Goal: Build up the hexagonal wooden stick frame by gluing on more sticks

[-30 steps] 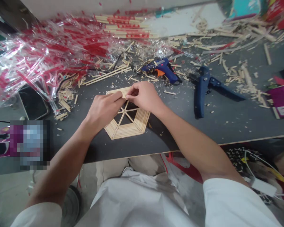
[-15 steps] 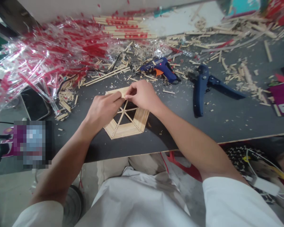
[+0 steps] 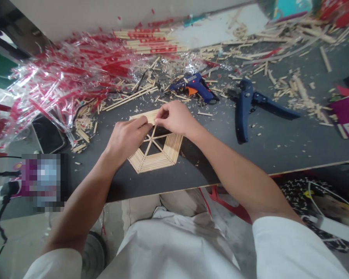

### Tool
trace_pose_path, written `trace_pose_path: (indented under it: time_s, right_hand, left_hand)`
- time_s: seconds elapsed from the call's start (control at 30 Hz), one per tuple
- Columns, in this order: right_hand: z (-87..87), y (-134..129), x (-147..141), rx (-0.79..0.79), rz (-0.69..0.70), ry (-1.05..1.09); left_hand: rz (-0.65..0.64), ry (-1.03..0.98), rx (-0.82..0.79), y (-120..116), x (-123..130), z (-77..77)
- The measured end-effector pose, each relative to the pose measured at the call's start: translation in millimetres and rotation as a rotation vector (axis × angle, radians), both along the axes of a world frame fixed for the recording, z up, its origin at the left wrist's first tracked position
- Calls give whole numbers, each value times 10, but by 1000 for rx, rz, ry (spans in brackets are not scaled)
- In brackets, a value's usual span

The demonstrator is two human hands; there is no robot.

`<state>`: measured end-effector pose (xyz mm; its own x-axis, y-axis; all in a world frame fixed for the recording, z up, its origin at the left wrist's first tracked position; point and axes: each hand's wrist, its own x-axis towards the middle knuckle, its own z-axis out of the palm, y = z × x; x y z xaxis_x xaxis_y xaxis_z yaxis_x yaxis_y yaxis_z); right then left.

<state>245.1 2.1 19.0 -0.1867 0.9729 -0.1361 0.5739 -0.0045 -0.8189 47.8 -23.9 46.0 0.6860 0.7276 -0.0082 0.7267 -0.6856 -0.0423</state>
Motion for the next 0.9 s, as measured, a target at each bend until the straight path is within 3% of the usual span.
trace_pose_path:
  time_s: [0.27, 0.47, 0.8, 0.9]
  right_hand:
    - [53, -49, 33, 49, 58, 13]
    - [51, -64, 48, 123, 22, 22]
    - [-13, -69, 41, -36, 53, 185]
    - [-43, -61, 72, 63, 104, 139]
  left_hand:
    - [-31, -34, 57, 12, -42, -69]
    - [-28, -61, 78, 14, -76, -105]
    - [2, -91, 57, 31, -85, -111]
    - [5, -100, 38, 31, -65, -105]
